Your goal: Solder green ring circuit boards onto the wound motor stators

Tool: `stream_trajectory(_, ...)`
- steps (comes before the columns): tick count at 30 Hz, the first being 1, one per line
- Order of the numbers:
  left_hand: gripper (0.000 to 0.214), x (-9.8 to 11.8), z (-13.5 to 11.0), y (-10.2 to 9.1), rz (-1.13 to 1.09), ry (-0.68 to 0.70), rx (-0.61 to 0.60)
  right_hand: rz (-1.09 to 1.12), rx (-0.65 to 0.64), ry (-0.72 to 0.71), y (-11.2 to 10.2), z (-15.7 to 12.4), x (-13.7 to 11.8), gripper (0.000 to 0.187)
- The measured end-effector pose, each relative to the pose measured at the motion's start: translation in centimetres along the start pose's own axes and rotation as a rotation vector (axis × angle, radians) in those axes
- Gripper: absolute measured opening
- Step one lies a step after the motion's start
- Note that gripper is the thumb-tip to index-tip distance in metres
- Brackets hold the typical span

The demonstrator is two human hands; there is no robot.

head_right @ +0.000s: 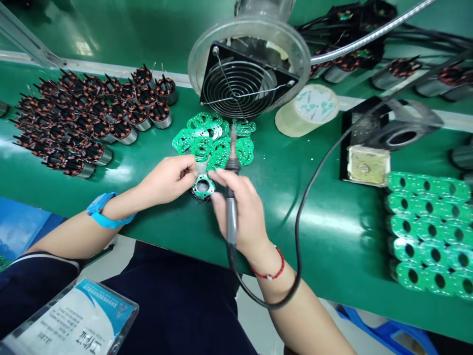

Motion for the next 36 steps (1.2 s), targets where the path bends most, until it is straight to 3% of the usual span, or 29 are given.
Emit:
stream_trajectory(2,0.020,0.0,0.0,0.0,0.000,-0.011,-0.004,-0.044,-0.154,-0.031,0.5,0.4,0.2,0.051)
stream_trajectory(4,0.018,-0.2,0.0,-0.2,-0.036,-0.027,-0.032,-0.082,-0.219,-0.048,0.8,0.6,0.5,0.054)
stream_trajectory(7,0.005,-1.1,-0.2,-1.0,-0.127,-0.018,-0.153,-0.138,-0.171,-0.040,0.8,0.5,1.0,0.054)
stream_trajectory(9,0.018,-1.8,-0.4,-1.6,-0.132,0.046,-0.274,-0.148,-0.105,-0.024,0.7,0.4,1.2,0.057)
stream_trajectory(11,0.012,-2.2,-0.5,-1.9,-0.094,0.109,-0.315,-0.147,-0.068,-0.018,0.6,0.4,1.4,0.059)
stream_trajectory(13,0.003,-2.2,-0.3,-1.9,-0.116,0.115,-0.251,-0.156,-0.066,-0.026,0.5,0.3,1.4,0.060)
stream_trajectory(15,0.008,-2.0,-0.1,-1.5,-0.231,0.080,-0.186,-0.182,-0.077,-0.055,0.5,0.4,1.3,0.060)
stream_trajectory(19,0.005,-1.4,0.3,-0.3,-0.453,0.016,-0.184,-0.199,-0.118,-0.150,0.7,0.5,0.7,0.063)
stream_trajectory(23,0.006,-1.3,0.4,0.1,-0.476,-0.014,-0.171,-0.240,-0.171,-0.219,0.8,0.6,0.1,0.064)
stream_trajectory(31,0.010,-1.3,0.4,0.5,-0.477,-0.065,-0.124,-0.196,-0.098,-0.174,0.4,0.6,-0.5,0.043)
stream_trajectory(36,0.012,-1.3,0.5,0.6,-0.445,-0.108,-0.136,0.001,0.065,-0.073,-0.1,0.0,-0.3,0.042)
Point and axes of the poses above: each hand's wrist, its own z-axis towards the middle knuckle, its own y-axis out of the palm, x = y × z, the point moved 1 cm from there along z, towards the middle knuckle, and after that the axes turned 13 degrees about z, right-handed, at the moved point
